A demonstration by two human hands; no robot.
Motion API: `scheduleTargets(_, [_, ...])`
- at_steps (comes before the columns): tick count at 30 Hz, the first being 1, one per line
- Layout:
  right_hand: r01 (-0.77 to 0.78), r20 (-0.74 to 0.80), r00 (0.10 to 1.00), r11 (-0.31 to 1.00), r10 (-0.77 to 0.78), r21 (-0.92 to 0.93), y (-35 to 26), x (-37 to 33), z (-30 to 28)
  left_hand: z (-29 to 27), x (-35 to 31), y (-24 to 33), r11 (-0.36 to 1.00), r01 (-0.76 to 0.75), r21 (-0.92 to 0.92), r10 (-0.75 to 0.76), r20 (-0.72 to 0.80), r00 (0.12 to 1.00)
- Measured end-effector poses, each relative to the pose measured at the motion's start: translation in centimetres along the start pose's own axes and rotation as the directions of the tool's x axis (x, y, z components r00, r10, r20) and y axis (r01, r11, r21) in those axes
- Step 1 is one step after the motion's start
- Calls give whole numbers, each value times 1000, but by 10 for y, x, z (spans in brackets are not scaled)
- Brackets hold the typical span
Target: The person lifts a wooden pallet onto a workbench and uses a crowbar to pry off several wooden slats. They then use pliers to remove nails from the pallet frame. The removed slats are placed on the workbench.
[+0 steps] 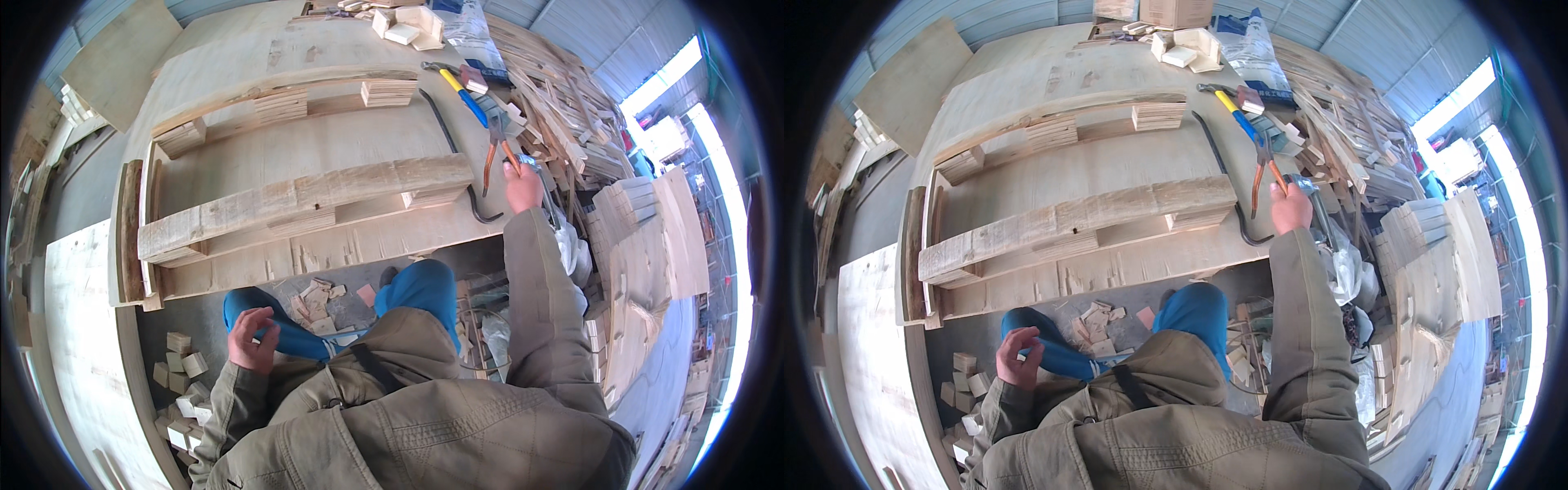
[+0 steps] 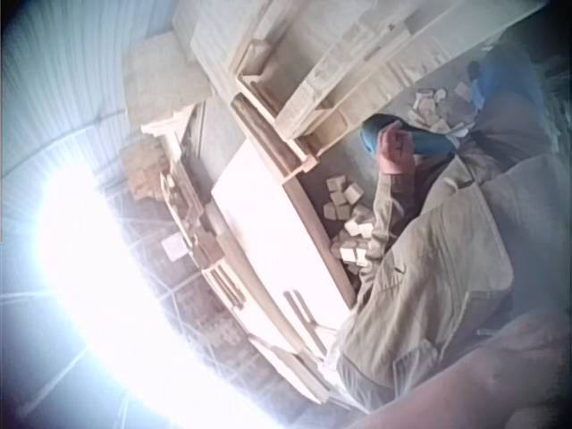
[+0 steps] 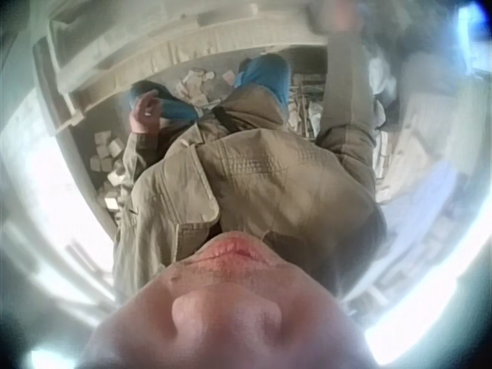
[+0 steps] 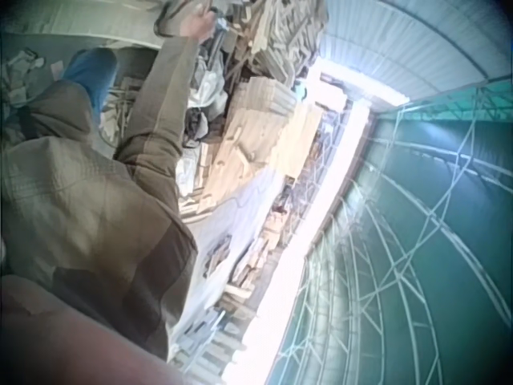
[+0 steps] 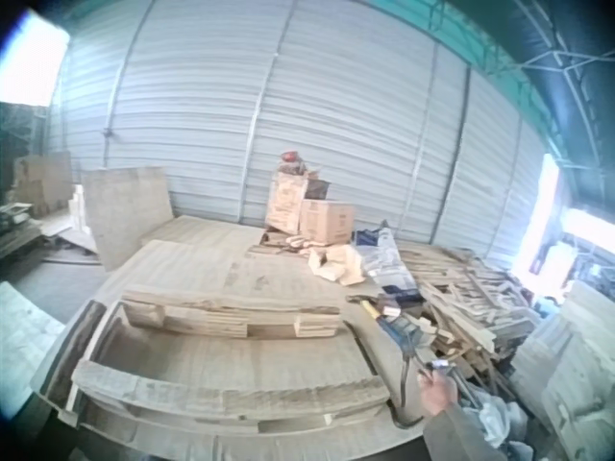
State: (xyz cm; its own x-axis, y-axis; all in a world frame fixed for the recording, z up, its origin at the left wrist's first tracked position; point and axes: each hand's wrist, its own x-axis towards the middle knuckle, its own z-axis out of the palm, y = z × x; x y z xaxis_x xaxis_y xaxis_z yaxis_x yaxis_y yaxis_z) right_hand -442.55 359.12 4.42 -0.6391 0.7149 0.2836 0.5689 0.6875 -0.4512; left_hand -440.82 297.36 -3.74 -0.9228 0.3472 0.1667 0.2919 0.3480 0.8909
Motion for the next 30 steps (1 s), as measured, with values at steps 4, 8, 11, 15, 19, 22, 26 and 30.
scheduleTargets(4, [-72,-9,996,860,89,505,-12,-54,-42,7,21,12,997,59,-41,-56,70,996])
scheduleTargets(8, [-126,94,992,609,84,784,-41,-142,-61,22,50,42,974,146,-175,-95,270,958])
scheduleTargets(11, [-221,232,972,407,23,886,-69,-201,-55,49,67,71,962,113,-247,-4,405,914])
scheduleTargets(15, [-398,470,871,353,-145,847,-105,-267,-39,87,65,98,946,161,-283,4,506,863])
scheduleTargets(19, [-564,670,682,373,-293,737,-127,-305,-24,103,55,95,896,234,-379,-19,492,871])
scheduleTargets(22, [-605,679,605,315,-415,731,-131,-311,-17,102,48,81,841,334,-425,-121,454,883])
scheduleTargets(26, [-389,614,618,488,-490,781,-132,-309,-5,100,43,69,815,370,-446,-166,432,886])
scheduleTargets(30, [150,320,703,572,-636,806,-133,-310,3,103,41,70,818,301,-490,-120,366,923])
